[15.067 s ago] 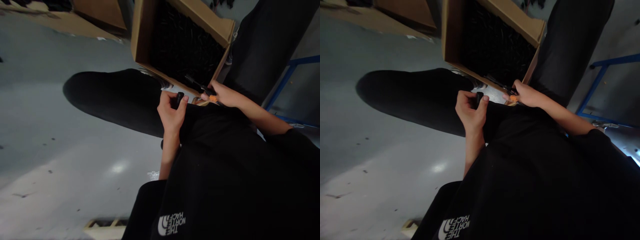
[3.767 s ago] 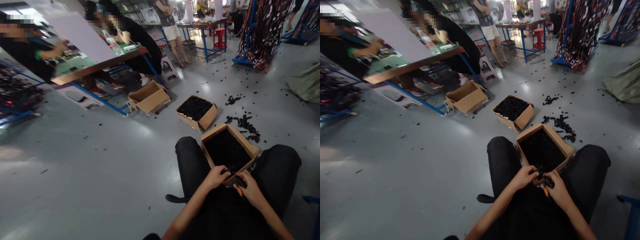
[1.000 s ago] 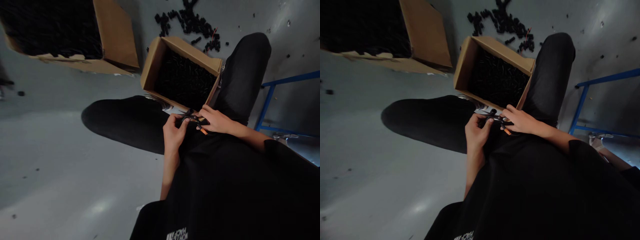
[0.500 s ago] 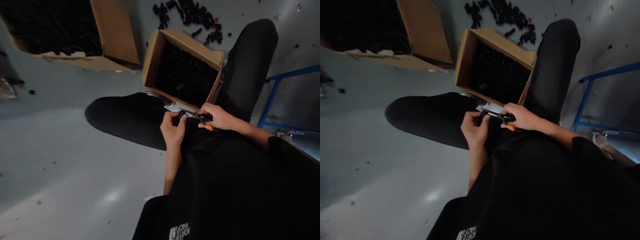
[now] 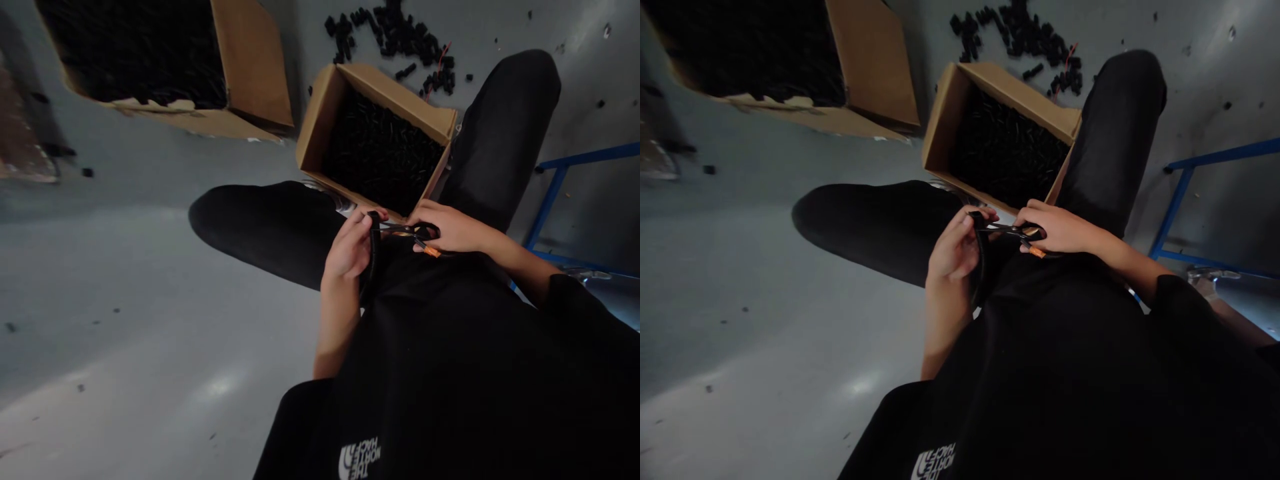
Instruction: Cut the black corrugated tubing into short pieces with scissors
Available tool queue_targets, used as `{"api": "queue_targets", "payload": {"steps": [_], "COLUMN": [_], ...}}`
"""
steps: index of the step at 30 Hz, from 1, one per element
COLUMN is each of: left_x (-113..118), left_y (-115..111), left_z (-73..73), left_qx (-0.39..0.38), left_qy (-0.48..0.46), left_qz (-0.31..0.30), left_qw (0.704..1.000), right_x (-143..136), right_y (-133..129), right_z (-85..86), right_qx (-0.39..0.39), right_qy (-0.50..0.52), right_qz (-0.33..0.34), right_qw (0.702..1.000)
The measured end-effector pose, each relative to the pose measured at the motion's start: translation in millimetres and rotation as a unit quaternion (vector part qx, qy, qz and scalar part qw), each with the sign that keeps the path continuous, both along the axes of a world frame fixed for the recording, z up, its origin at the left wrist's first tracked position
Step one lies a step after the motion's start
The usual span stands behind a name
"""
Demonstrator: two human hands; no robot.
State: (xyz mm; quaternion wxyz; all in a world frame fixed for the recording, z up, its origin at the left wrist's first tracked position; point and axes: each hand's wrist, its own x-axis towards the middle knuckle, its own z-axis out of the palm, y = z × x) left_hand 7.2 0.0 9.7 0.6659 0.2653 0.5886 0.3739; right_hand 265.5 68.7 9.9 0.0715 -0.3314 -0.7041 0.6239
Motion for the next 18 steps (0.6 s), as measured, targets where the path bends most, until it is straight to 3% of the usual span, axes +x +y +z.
{"api": "queue_targets", "payload": {"steps": [5, 10, 18], "left_x": [2.6, -6.6, 3.0], "left_y": [2.8, 5.7, 16.3], "left_z": [-6.3, -8.6, -7.5], "left_qx": [0.016, -0.013, 0.028], "left_qy": [0.049, -0.018, -0.045], "left_qz": [-0.019, -0.04, -0.095], "left_qw": [0.998, 0.999, 0.994], "right_x": [-3.0, -4.8, 0.3], "right_y": [3.3, 13.0, 36.5], "right_z": [0.2, -3.9, 4.0], "right_qx": [0.02, 0.048, 0.039], "right_qy": [-0.022, -0.012, -0.002], "right_qz": [-0.008, -0.054, -0.003], "right_qw": [1.0, 0.997, 0.999]}}
